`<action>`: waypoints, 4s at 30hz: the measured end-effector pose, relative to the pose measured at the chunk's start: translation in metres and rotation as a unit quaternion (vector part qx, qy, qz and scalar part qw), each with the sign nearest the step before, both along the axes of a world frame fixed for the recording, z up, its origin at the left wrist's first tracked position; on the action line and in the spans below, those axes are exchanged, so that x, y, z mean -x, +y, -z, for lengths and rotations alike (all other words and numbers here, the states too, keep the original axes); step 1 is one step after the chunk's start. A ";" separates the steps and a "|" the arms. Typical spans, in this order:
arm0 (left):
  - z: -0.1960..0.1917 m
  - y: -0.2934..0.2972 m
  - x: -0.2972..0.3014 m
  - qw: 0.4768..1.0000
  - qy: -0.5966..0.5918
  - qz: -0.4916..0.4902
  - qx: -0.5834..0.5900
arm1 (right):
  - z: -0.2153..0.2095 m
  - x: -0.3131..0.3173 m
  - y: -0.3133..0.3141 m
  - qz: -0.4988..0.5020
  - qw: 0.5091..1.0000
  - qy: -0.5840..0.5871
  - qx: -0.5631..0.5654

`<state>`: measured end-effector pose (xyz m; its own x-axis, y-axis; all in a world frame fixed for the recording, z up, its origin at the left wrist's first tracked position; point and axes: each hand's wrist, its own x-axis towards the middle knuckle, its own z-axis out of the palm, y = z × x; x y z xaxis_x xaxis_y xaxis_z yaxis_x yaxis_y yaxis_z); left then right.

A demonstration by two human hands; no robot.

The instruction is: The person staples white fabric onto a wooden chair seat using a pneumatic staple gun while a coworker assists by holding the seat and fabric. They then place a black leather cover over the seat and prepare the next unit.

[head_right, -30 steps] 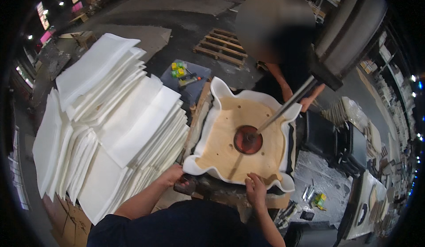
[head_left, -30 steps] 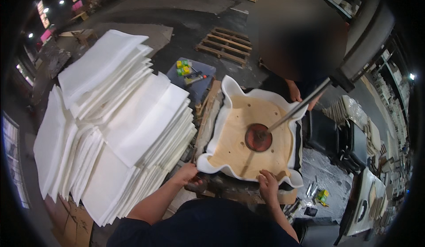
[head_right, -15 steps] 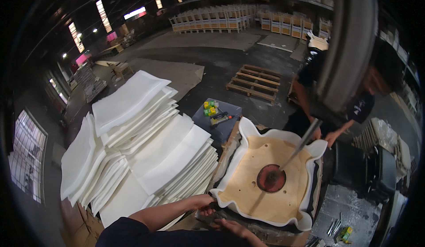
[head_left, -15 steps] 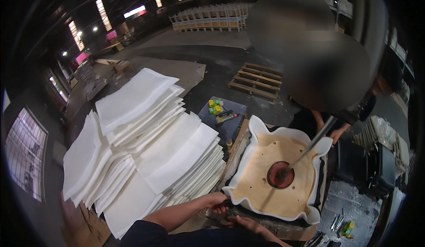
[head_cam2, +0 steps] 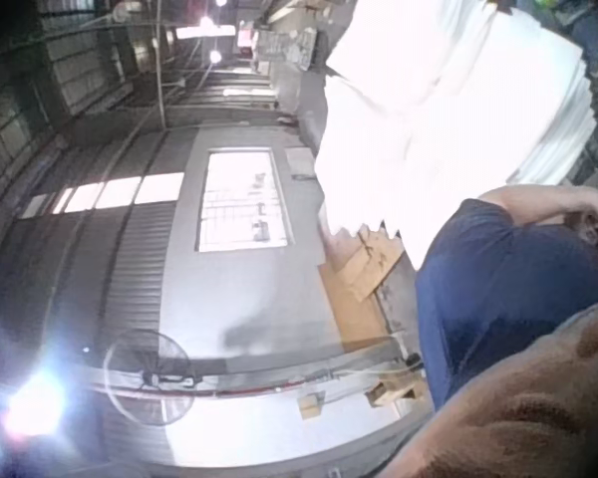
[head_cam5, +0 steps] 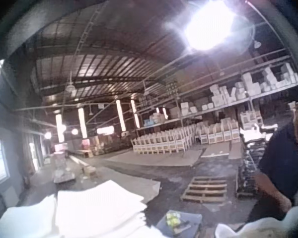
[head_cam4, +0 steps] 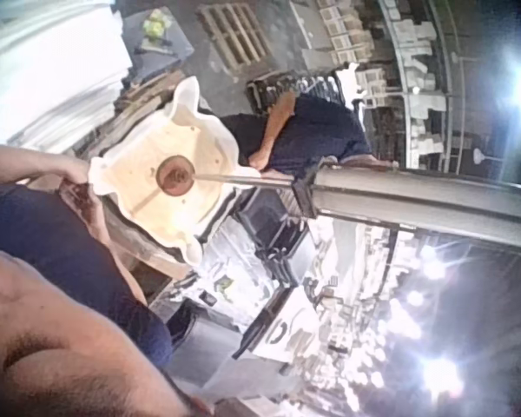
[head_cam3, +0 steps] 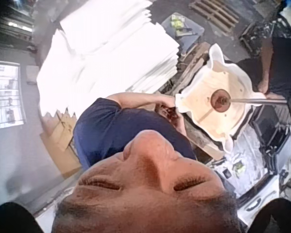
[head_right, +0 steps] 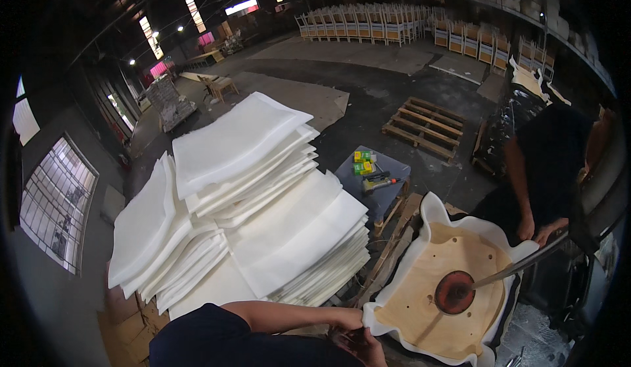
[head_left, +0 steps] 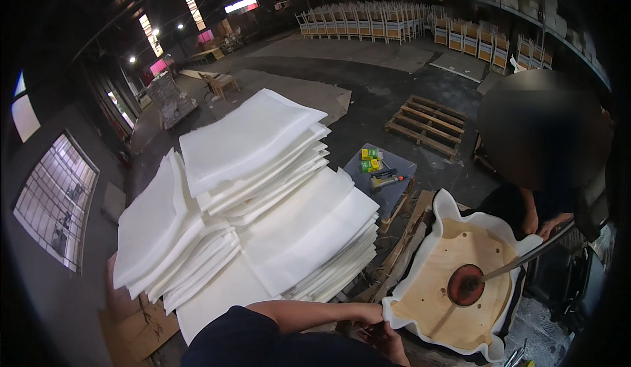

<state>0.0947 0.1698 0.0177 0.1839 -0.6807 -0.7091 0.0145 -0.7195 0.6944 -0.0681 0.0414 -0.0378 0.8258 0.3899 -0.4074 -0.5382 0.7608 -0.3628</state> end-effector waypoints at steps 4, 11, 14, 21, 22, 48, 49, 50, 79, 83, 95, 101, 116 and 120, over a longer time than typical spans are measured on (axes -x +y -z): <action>-0.020 -0.007 -0.013 0.938 -0.275 0.209 -0.025 | -0.017 0.006 0.003 0.021 0.979 0.161 0.124; -0.036 -0.032 -0.036 0.959 -0.099 0.209 -0.162 | -0.039 0.005 0.005 0.041 0.979 0.168 0.108; -0.022 -0.029 -0.042 0.978 0.075 0.120 -0.155 | -0.028 -0.004 -0.007 0.082 0.988 0.125 -0.049; 0.005 -0.011 -0.043 0.949 0.279 0.050 -0.136 | -0.060 -0.024 0.010 0.115 0.980 0.164 0.002; 0.006 -0.010 -0.042 0.944 0.290 0.035 -0.151 | -0.052 -0.026 0.013 0.093 0.978 0.186 0.022; -0.016 -0.029 0.004 0.839 0.415 -0.271 -0.224 | -0.072 -0.027 0.029 0.159 0.943 0.289 0.034; -0.009 -0.024 0.002 0.841 0.422 -0.276 -0.197 | -0.079 -0.032 0.031 0.165 0.942 0.287 0.055; -0.003 -0.019 0.001 0.842 0.411 -0.289 -0.197 | -0.085 -0.037 0.032 0.172 0.940 0.286 0.077; 0.016 -0.001 0.011 0.931 0.287 -0.209 0.085 | -0.089 0.125 -0.068 0.090 0.888 0.155 0.424; 0.018 -0.004 0.019 0.917 0.289 -0.250 0.111 | -0.096 0.209 -0.172 0.246 0.635 0.355 0.641; -0.018 0.026 0.063 0.876 0.110 -0.453 0.126 | -0.064 0.200 -0.338 0.066 0.508 0.254 0.820; -0.100 -0.070 0.136 0.930 0.196 -0.289 0.114 | -0.071 0.222 -0.350 0.078 0.781 0.289 0.548; 0.032 -0.313 0.268 0.686 0.701 -0.162 0.113 | -0.095 0.205 -0.380 -0.036 0.905 0.251 0.343; 0.045 -0.308 0.274 0.702 0.681 -0.180 0.102 | -0.091 0.210 -0.381 -0.081 0.901 0.227 0.362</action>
